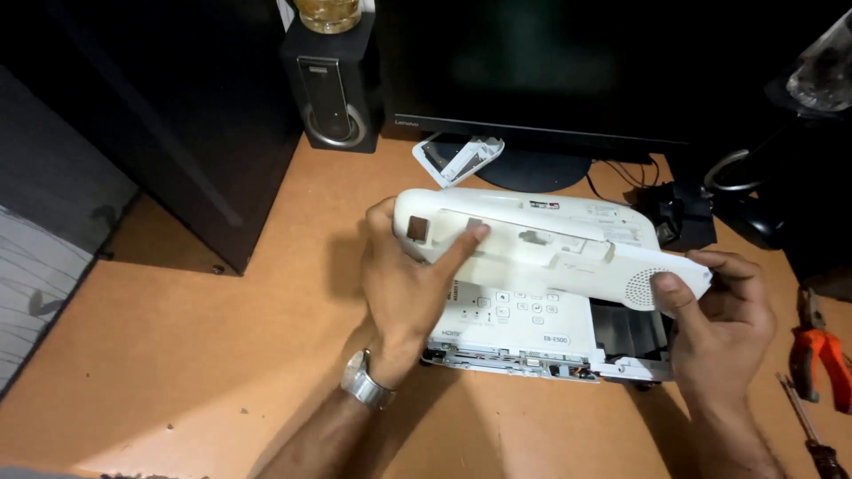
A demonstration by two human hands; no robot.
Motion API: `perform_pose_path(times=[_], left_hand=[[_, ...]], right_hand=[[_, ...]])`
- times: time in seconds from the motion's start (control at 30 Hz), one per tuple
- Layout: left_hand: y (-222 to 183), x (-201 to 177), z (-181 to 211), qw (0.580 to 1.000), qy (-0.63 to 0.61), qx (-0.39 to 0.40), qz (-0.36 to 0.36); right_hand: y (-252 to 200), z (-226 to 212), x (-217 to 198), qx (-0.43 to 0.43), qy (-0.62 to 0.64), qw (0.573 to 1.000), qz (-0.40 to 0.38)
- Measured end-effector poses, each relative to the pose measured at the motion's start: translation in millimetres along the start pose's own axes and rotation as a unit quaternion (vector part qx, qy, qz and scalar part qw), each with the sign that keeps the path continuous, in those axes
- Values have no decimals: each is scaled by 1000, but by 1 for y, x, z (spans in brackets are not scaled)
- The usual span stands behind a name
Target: The person is reassembling a projector by fitting the top plastic cover and securing it with screws using a screwdriver.
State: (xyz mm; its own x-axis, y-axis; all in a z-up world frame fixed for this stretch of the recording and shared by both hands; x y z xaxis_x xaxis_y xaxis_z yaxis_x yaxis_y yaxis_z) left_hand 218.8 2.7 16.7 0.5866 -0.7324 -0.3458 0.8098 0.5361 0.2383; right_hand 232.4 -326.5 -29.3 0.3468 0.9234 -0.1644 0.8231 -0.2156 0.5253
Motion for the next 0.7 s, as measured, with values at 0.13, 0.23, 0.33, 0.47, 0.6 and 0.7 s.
perform_pose_path(times=[0.13,0.23,0.33,0.47,0.6,0.7], left_hand=[[-3,7,-10,997,-59,42,4],[-7,10,-10,995,-81,64,-3],[-9,10,-9,992,-96,75,-17],[-12,11,-7,992,-108,67,-27],[-13,8,-1,992,-105,67,-28],[-13,7,0,995,-89,32,-35]], right_hand=[[5,4,-4,79,2,996,34],[6,8,-6,79,-6,996,35],[7,15,-9,37,9,999,33],[9,19,-15,-5,-26,999,26],[9,20,-12,20,-4,999,35],[9,19,-13,22,9,999,42]])
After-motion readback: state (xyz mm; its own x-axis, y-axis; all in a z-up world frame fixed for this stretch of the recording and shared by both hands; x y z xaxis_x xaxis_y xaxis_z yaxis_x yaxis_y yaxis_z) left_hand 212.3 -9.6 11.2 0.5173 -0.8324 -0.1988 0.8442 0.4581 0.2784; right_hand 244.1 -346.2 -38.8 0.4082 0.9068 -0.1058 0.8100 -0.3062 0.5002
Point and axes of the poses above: each hand's wrist, its own y-axis towards the middle knuckle, its own x-axis out of the palm, z = x × y, the point moved 5 cm from there along y, towards the middle knuckle, and after that the axes turned 1 degree about x, right-handed, at the moved point
